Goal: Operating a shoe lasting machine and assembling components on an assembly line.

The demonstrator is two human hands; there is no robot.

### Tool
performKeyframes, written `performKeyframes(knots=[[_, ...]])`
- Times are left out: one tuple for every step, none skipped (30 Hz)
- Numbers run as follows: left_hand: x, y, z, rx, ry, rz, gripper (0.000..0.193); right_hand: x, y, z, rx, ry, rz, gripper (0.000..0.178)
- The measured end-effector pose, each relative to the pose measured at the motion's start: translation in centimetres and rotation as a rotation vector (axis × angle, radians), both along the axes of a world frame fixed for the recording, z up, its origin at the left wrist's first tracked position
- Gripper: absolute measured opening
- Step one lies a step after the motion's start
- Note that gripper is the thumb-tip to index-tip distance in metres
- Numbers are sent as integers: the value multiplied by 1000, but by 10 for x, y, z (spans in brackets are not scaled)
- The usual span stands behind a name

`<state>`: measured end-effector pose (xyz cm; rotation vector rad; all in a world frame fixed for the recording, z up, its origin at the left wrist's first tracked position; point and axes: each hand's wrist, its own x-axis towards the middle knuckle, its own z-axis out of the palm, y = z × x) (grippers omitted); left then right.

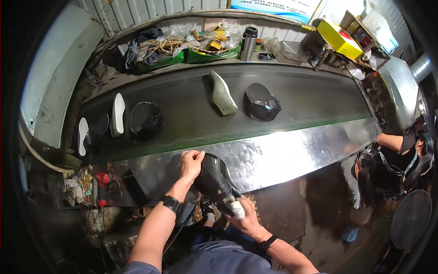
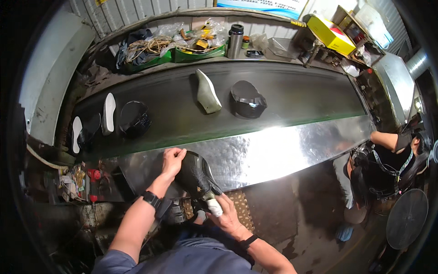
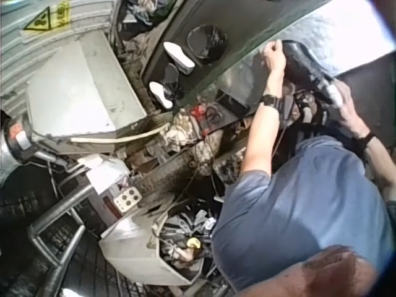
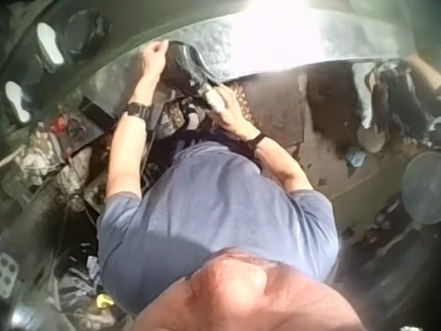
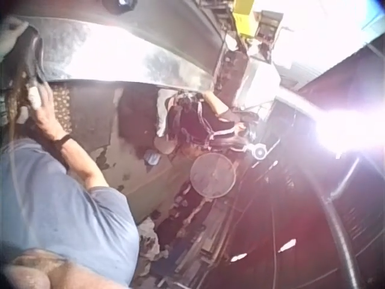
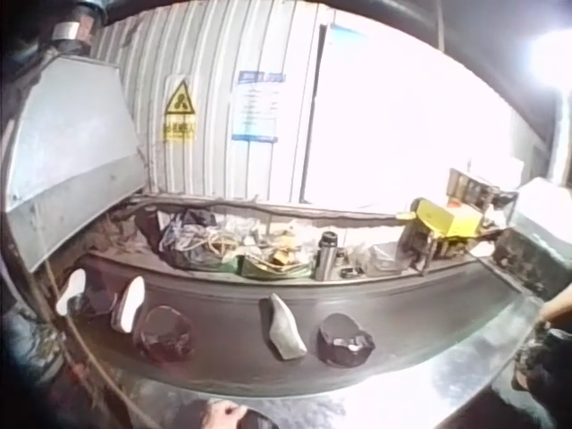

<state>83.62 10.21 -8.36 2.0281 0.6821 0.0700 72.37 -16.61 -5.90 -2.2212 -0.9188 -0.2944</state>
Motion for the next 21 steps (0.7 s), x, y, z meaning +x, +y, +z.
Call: performKeyframes(knots=[[1,6,-20,128,-114,8,29,5,6,-7,142,109,-23,89],[8,-5,-25,71,-124,17,31,9,11,-12,239,213,-78,94],[9,-12,-21,141,-123,13,29,11,15,-15,339,319,-132,100],[11,-18,-18,156,-149,42,28,14,11,-20,333,325,-135,100],[9,-16,-17,179,-172,78,27,17,8,-23,289,400,-63,100],[7,-10,-20,181,-165,84,27,19,6,-26,245,473,8,101],[6,-1,-24,41,-113,48,33,20,3,-28,245,479,14,101],[4,5,-25,-99,-60,11,40,20,3,-27,196,509,43,99],[8,0,-15,-102,-54,9,40,22,2,-26,144,535,63,98],[13,-9,-5,2,108,-11,53,21,2,-25,123,526,50,95],[18,-18,7,109,264,-30,69,22,2,-26,121,526,48,95],[12,-29,12,156,264,-113,89,21,1,-28,80,489,52,94],[13,-39,17,272,286,-139,80,20,-2,-30,38,453,54,92],[10,-38,12,248,250,-108,76,20,-3,-31,18,472,63,90],[12,-36,3,222,213,-82,72,22,-3,-35,19,474,71,90],[13,-35,-6,223,215,-74,72,24,-4,-40,20,472,83,90],[16,-35,-10,264,159,-39,66,27,-3,-41,22,472,94,90],[18,-34,-14,305,103,-1,60,28,-3,-42,22,475,103,90],[19,-33,-17,308,107,9,60,28,-3,-42,45,492,97,89],[21,-34,-14,270,135,28,56,28,-3,-41,66,508,88,89],[22,-34,-11,232,163,50,53,29,-2,-42,65,511,100,89]])
